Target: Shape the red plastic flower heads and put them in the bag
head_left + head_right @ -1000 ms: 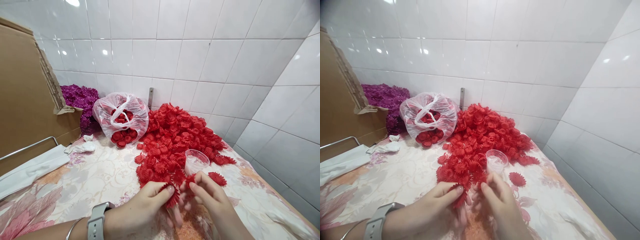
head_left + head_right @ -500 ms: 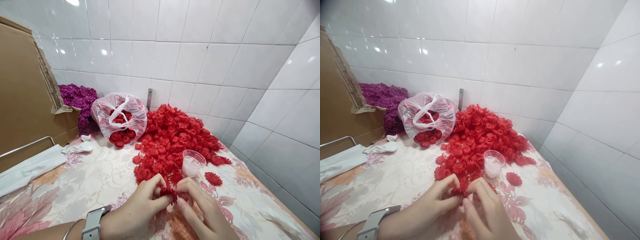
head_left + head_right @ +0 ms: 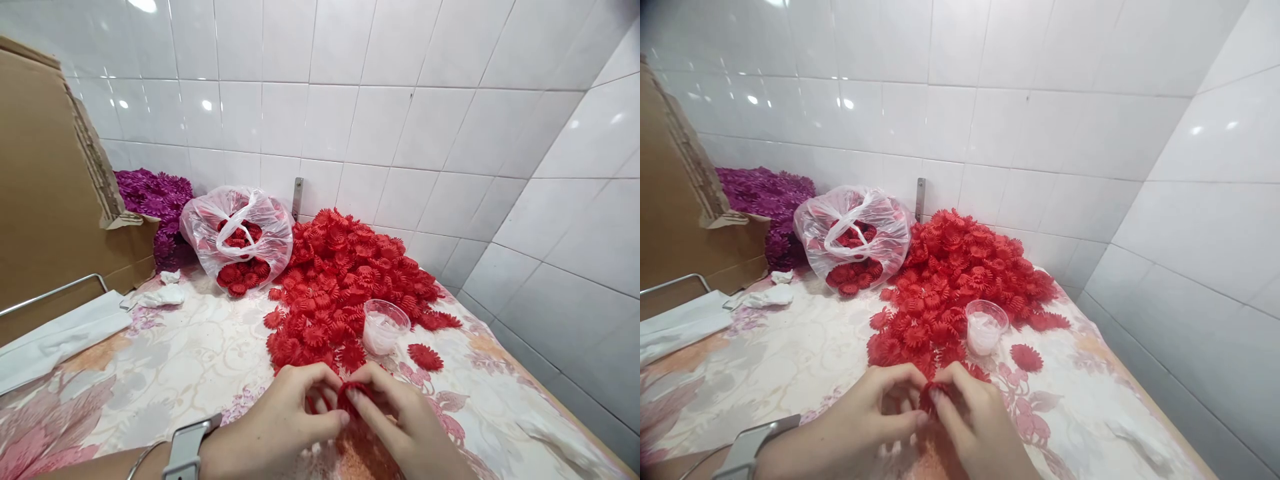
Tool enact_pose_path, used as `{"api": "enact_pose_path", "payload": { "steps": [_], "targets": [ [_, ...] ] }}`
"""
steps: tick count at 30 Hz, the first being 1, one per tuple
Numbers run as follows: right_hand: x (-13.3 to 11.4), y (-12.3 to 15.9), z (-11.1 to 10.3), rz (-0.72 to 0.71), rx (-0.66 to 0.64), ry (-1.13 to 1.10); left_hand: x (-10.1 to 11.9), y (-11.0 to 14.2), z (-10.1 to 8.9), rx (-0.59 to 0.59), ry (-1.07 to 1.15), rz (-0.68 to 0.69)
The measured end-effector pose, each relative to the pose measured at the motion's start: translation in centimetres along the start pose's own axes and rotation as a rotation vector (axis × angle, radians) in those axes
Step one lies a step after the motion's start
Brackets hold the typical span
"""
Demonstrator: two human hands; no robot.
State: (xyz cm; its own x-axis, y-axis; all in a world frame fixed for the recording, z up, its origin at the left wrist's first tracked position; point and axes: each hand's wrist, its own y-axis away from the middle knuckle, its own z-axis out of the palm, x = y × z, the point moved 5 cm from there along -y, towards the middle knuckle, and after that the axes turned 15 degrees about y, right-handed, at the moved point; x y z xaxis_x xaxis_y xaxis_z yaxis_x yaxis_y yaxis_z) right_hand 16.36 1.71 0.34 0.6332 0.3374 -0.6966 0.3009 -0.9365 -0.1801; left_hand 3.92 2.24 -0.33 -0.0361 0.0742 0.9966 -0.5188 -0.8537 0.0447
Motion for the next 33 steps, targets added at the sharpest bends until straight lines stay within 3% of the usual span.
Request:
{"api": "enact_pose_path", "payload": {
  "steps": [5, 15, 23, 28, 33],
  "targets": [
    [1.20, -0.26, 0.14, 0.163, -0.017, -0.302, -0.07, -0.06, -0.63, 0.080, 0.082, 0.057],
    [1.09, -0.21, 0.66, 0.301, -0.096, -0.470, 0.34, 0.16, -0.43, 0.065, 0.075, 0.073],
    [1.05, 0.19, 0.79, 0.337, -0.067, -0.391, 0.16, -0.09, -0.63, 0.063, 0.065, 0.087],
    [1.32, -0.05, 0.15, 0.230, 0.011, -0.212, 0.00, 0.20, -0.16, 0.049, 0.175, 0.001],
    [1.23, -0.07, 0.08, 0.173, -0.002, -0.044, 0.13, 0.09, -0.03, 0.031, 0.187, 0.003]
  ]
}}
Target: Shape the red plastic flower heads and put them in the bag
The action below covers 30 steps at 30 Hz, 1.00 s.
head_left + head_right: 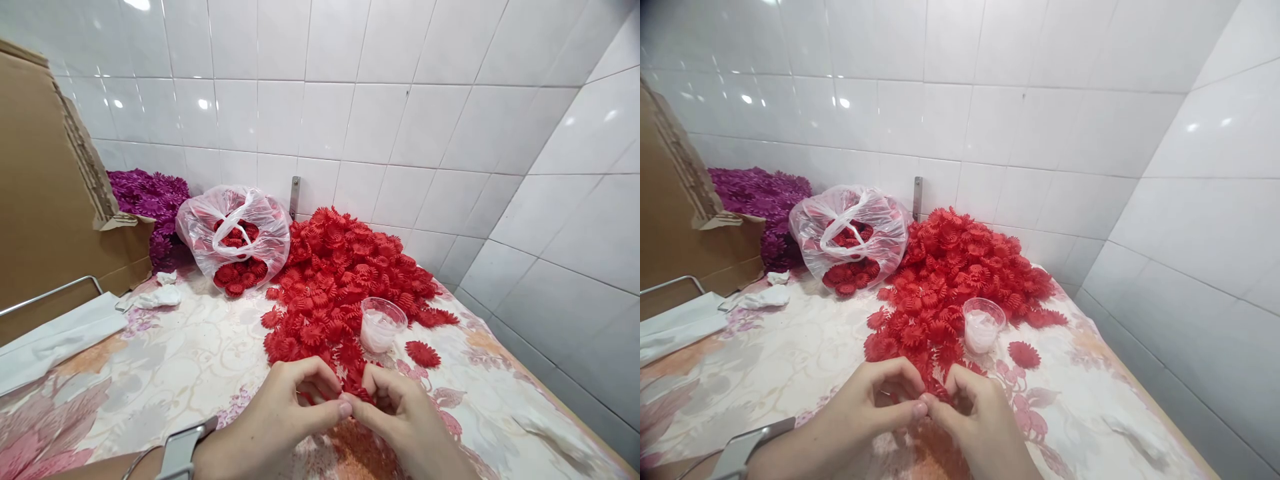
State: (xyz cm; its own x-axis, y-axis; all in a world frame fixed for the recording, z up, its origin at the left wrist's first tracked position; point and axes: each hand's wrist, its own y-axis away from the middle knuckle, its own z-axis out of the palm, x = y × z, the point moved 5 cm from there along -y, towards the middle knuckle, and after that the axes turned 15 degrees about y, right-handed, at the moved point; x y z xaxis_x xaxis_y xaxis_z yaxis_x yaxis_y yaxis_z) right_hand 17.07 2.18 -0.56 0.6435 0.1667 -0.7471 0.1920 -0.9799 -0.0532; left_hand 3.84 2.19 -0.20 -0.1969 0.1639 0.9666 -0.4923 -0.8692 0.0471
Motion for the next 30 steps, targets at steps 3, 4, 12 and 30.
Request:
{"api": "enact_pose_path", "payload": {
  "steps": [3, 4, 12, 30],
  "targets": [
    [-0.2, 0.3, 0.0, -0.025, 0.027, 0.109, -0.2, -0.1, -0.2, 0.010, -0.040, -0.015],
    [-0.4, 0.4, 0.1, -0.054, 0.032, 0.156, -0.4, -0.1, -0.3, 0.016, -0.045, -0.023],
    [-1.2, 0.9, 0.6, -0.268, 0.087, 0.359, -1.3, -0.1, -0.6, 0.073, 0.116, -0.093],
    [-0.6, 0.0, 0.3, 0.085, 0.044, -0.529, -0.5, -0.6, 0.5, -0.104, 0.451, 0.010]
  ]
}}
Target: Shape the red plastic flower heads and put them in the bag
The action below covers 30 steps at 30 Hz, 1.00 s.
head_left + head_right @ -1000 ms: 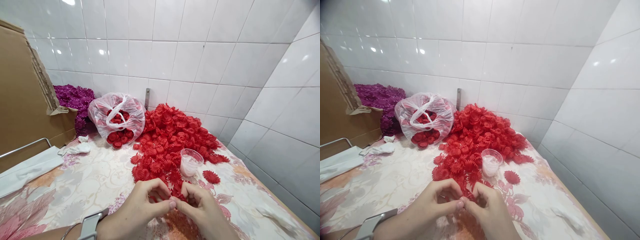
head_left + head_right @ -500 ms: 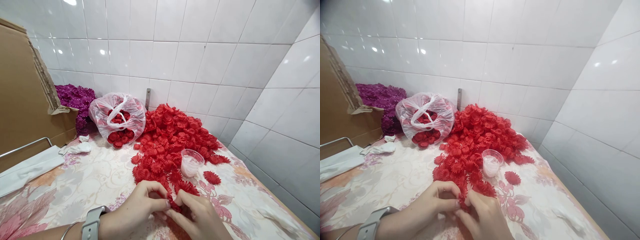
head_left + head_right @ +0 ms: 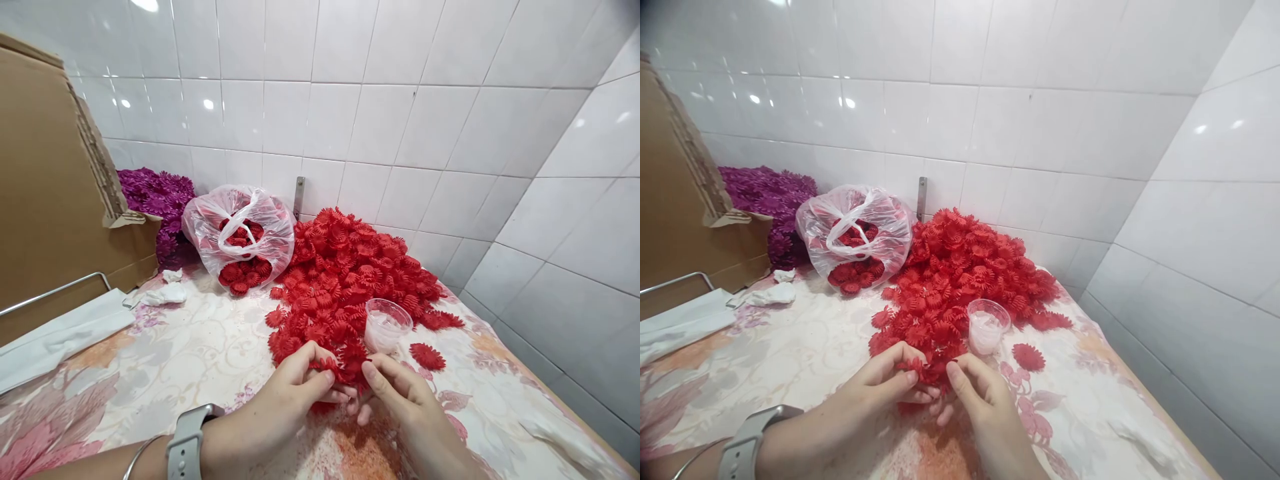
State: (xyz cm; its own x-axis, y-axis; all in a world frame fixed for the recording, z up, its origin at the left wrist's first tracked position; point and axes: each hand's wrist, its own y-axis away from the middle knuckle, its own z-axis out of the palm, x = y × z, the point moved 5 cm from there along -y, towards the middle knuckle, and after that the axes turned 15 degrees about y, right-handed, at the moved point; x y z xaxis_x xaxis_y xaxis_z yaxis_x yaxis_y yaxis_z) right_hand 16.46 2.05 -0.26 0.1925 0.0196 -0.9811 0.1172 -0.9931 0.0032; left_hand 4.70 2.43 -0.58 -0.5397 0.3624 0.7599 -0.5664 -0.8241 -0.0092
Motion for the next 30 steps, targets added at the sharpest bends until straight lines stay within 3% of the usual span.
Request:
{"api": "enact_pose_path", "payload": {
  "steps": [4, 8, 17, 25, 30],
  "targets": [
    [0.5, -0.1, -0.1, 0.010, 0.030, 0.018, -0.1, -0.1, -0.2, -0.007, 0.003, 0.041],
    [1.2, -0.2, 0.2, 0.013, 0.035, -0.113, -0.2, 0.1, -0.4, -0.019, 0.007, 0.019],
    [1.6, 0.2, 1.1, 0.201, 0.033, -0.384, -0.6, 0.3, 0.5, -0.098, 0.134, -0.048],
    [1.0, -0.1, -0.5, 0.280, 0.159, -0.463, 1.4, 1.1, 0.7, -0.046, -0.255, 0.078],
    [0.7, -0.2, -0.1, 0.189, 0.080, -0.311, 3.2, 0.6, -0.9, 0.206, -0.680, 0.353]
  ]
}}
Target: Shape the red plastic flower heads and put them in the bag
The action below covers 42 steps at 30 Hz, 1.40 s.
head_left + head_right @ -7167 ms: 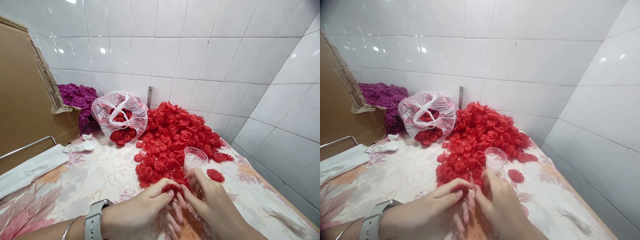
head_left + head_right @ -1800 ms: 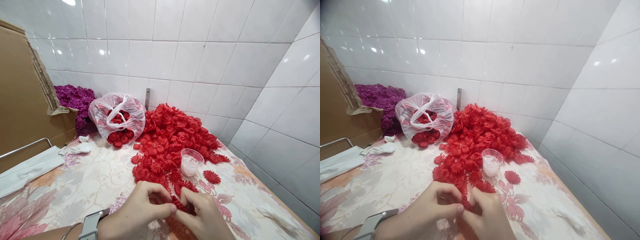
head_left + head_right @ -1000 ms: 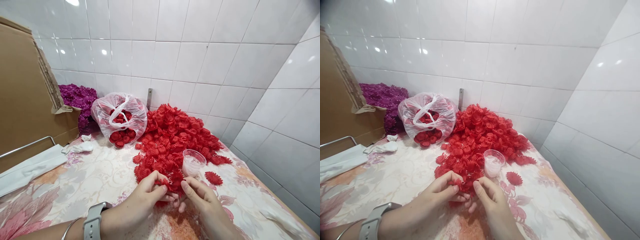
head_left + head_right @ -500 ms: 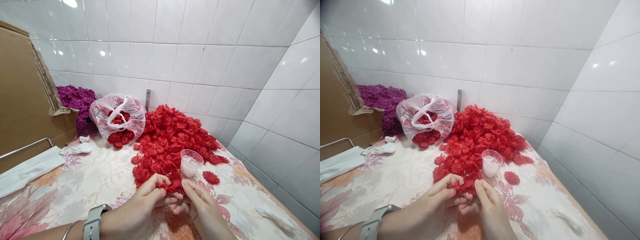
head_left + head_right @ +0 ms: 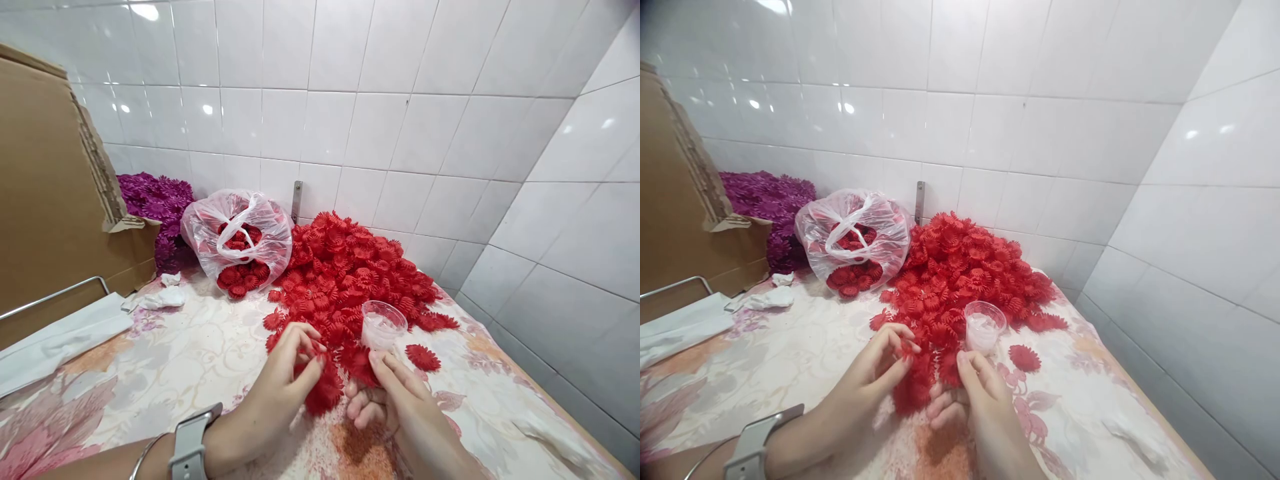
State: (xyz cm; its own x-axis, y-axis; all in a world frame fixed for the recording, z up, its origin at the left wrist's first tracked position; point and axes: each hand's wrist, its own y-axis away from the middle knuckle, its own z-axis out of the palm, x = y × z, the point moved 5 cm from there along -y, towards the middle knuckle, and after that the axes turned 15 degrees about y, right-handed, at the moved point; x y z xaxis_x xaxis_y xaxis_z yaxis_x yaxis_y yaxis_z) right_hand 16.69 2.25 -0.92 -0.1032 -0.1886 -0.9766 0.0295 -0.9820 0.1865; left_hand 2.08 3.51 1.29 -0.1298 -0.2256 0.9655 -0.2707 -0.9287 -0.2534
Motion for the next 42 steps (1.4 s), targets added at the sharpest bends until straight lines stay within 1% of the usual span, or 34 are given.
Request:
{"api": "enact_pose_path", "payload": {
  "steps": [1, 2, 4, 7, 9, 13, 15, 18, 22, 27, 31, 35, 39, 42],
  "targets": [
    [0.1, 0.1, 0.1, -0.008, -0.009, 0.018, -0.1, -0.3, -0.5, 0.066, -0.052, 0.038],
    [0.0, 0.1, 0.2, -0.021, -0.020, 0.029, -0.2, -0.5, -0.9, 0.107, -0.098, 0.064],
    [0.0, 0.1, 0.3, -0.041, -0.045, 0.042, -0.2, -0.8, -1.2, 0.133, -0.183, 0.107],
    [-0.2, 0.2, 0.3, -0.030, -0.073, 0.054, 0.2, -0.6, -1.1, 0.096, -0.275, 0.138],
    [-0.3, 0.1, 0.2, -0.035, -0.075, 0.077, 0.4, -0.3, -0.8, 0.073, -0.296, 0.126],
    [-0.4, 0.0, 0.2, -0.095, -0.106, 0.162, 0.5, 0.1, -0.2, 0.030, -0.283, 0.100],
    [-0.1, -0.2, 0.1, -0.102, -0.122, 0.205, 0.5, 0.2, 0.0, 0.010, -0.266, 0.097],
    [0.4, -0.6, -0.3, -0.097, -0.103, 0.245, 0.5, 0.3, 0.1, -0.006, -0.258, 0.103],
    [0.5, -0.6, -0.8, -0.104, -0.051, 0.302, 0.8, 0.5, 0.3, -0.019, -0.309, 0.146],
    [-0.3, -0.4, -0.3, -0.119, -0.122, 0.408, 1.5, 1.2, 0.6, -0.049, -0.365, 0.231],
    [-0.8, -0.4, -0.2, -0.142, -0.129, 0.383, 1.7, 1.4, 1.1, -0.118, -0.365, 0.276],
    [-0.6, -0.3, 0.2, -0.127, -0.206, 0.349, 1.4, 1.3, 1.6, -0.207, -0.318, 0.203],
    [0.0, -0.2, 0.5, -0.140, -0.299, 0.362, 1.1, 1.2, 1.8, -0.212, -0.325, 0.067],
    [0.5, -0.1, 0.7, -0.145, -0.350, 0.391, 1.0, 1.3, 1.8, -0.203, -0.307, -0.006]
  ]
}}
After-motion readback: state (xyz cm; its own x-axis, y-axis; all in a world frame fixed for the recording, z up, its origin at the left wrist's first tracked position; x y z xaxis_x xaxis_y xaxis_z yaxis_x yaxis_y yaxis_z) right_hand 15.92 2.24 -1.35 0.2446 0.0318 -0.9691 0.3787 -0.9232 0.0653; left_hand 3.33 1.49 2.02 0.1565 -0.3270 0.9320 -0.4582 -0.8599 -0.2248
